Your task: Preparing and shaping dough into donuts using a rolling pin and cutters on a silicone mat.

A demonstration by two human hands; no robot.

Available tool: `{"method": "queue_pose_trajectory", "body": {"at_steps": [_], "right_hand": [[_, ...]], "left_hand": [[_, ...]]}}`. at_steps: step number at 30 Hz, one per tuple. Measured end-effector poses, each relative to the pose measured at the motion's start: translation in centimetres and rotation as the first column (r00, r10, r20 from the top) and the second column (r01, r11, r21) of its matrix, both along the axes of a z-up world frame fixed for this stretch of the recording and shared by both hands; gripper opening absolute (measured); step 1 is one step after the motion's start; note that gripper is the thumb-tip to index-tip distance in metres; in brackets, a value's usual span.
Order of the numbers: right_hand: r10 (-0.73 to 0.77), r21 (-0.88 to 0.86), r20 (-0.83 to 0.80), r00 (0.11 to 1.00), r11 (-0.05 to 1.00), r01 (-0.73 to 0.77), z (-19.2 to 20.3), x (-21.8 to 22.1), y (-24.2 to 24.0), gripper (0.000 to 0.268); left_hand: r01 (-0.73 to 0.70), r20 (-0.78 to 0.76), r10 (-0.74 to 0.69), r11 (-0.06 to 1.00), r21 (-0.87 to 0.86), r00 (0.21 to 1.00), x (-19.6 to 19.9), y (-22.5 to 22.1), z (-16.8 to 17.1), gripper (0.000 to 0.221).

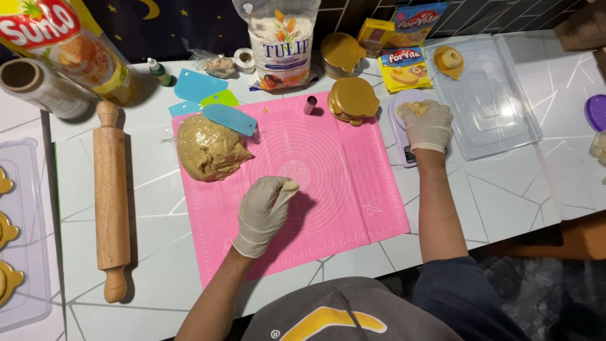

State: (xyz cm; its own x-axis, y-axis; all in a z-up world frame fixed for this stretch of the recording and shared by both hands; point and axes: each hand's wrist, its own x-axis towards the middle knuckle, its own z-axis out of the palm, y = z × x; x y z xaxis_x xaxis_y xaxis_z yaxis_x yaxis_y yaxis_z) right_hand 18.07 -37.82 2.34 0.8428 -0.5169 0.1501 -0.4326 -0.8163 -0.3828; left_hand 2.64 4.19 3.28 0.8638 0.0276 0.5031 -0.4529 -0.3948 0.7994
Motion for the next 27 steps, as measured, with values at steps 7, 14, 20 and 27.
{"method": "queue_pose_trajectory", "body": {"at_steps": [7, 14, 20, 27], "right_hand": [[0.200, -0.001, 0.226, 0.953, 0.979, -0.205, 0.7, -2.0, 4.4, 0.032], [0.473, 0.639, 0.454, 0.755, 0.418, -0.646, 7.7, -11.1, 21.7, 0.048], [0.845, 0.336, 0.297, 0.445, 0.344, -0.877, -0.6, -10.2, 23.4, 0.072], [0.835, 0.360, 0.280, 0.473, 0.365, -0.858, -2.6, -9.3, 20.9, 0.033]], "left_hand": [[-0.161, -0.013, 0.161, 0.986, -0.033, 0.987, 0.8, 1.9, 3.1, 0.012], [-0.233, -0.202, 0.212, 0.969, -0.088, 0.956, 1.3, 1.7, 1.9, 0.017], [-0.077, -0.157, 0.085, 0.995, 0.061, 0.984, 1.9, 0.3, -2.3, 0.049], [0.046, -0.243, 0.041, 0.939, 0.340, 0.969, 2.9, -0.5, -3.7, 0.034]]}}
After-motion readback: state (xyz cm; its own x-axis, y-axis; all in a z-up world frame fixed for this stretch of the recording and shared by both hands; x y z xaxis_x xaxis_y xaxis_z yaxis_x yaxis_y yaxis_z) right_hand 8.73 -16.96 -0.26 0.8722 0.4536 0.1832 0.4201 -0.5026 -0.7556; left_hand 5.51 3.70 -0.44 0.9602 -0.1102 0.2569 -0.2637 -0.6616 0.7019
